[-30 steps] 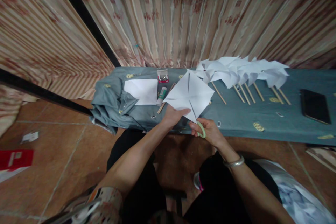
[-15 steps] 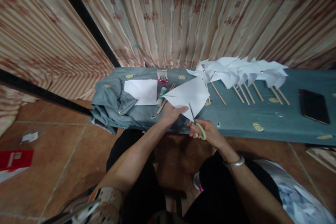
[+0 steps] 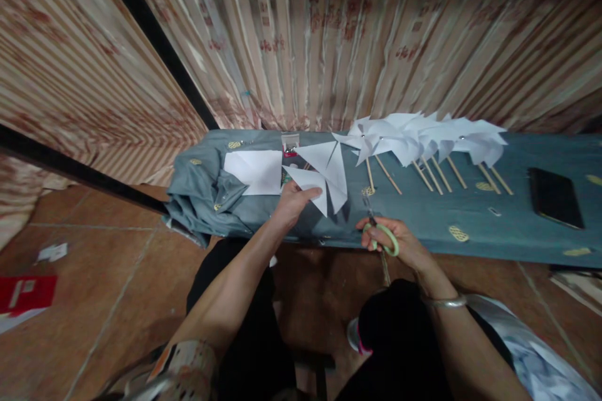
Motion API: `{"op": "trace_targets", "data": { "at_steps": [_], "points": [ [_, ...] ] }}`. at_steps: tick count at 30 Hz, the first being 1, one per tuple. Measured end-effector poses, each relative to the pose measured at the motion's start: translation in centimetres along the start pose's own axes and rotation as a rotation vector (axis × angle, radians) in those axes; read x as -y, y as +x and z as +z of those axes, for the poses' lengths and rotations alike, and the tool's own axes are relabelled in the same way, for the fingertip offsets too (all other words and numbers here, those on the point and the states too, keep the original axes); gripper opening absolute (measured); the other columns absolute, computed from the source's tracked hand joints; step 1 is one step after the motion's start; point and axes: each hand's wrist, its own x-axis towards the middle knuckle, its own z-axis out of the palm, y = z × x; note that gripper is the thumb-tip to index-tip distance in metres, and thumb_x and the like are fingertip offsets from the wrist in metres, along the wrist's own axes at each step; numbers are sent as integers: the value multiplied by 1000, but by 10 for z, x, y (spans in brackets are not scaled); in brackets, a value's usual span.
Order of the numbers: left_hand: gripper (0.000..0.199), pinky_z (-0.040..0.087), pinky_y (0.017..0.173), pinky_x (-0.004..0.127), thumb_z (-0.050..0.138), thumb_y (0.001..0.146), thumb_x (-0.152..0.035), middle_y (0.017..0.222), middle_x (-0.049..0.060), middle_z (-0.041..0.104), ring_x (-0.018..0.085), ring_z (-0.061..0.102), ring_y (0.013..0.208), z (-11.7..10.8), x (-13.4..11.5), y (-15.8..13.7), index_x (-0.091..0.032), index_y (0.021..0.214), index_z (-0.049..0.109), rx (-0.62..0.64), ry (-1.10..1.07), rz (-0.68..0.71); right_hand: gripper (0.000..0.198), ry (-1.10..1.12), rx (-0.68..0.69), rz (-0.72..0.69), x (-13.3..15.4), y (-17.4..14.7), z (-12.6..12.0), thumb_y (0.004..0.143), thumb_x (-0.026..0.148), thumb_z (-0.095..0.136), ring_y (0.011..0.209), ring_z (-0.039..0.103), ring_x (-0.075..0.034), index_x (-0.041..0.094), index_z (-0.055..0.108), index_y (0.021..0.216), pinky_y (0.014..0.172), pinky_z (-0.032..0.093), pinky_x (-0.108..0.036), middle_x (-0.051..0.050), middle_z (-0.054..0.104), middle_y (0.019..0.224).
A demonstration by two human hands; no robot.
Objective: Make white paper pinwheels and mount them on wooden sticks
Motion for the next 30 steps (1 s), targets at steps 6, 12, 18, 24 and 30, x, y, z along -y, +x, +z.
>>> {"op": "trace_targets", "data": {
  "at_steps": [6,12,18,24,30],
  "points": [
    [35,50,77,34,80,45,-17,70,3,70,19,66,71,3,-1,-8,-13,77,67,154,-8,-124,49,63,-519,-209,-2,14,-21,58,56,81,61,61,-13,22,69,90,55,47,-25,-3,72,74],
    [32,49,76,35,77,45,-16,70,3,71,19,66,70,8,1,-19,-13,75,68,222,16,-212,45,22,-539,-269,-3,23,-29,57,51,83,57,57,-12,23,70,90,51,43,-24,2,67,66],
    [30,49,69,33,76,42,-17,65,4,69,19,63,62,11,3,-22,-11,71,69,233,17,-255,41,93,-367,-271,-3,29,-15,54,47,84,60,60,-14,21,70,81,59,47,-27,2,69,67],
    [32,51,75,31,79,59,-37,86,6,71,19,65,81,7,1,-19,-15,80,70,171,-102,-245,41,246,-393,-239,-2,35,-6,49,41,87,62,63,-15,20,71,81,63,50,-28,2,73,70],
    [46,49,81,31,80,61,-48,99,6,69,19,64,93,15,2,-21,-19,94,68,270,-126,-237,42,345,-629,-320,2,49,-4,47,38,86,65,63,-16,21,70,82,69,50,-30,2,74,75]
  ]
}}
